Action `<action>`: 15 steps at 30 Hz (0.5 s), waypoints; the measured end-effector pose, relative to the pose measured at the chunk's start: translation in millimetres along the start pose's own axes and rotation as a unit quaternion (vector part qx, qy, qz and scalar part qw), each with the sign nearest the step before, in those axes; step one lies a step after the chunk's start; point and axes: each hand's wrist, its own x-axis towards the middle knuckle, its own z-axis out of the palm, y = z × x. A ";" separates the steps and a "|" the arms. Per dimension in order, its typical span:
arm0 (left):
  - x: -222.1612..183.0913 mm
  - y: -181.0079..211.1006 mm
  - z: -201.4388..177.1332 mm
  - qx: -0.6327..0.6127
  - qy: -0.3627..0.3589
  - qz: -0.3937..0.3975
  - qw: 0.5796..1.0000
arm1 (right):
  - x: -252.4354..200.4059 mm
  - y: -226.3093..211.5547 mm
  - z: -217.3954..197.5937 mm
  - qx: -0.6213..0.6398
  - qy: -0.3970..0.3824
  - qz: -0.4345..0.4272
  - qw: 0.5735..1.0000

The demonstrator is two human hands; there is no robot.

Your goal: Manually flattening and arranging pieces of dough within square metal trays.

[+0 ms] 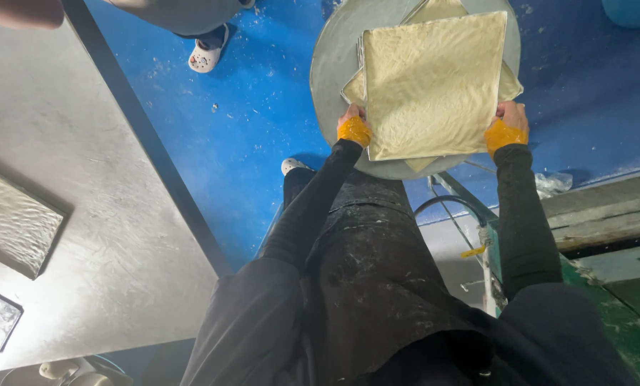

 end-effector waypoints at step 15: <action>6.3 -7.2 18.5 0.009 0.006 -0.015 1.000 | 9.0 32.2 19.4 -0.010 0.031 -0.005 0.999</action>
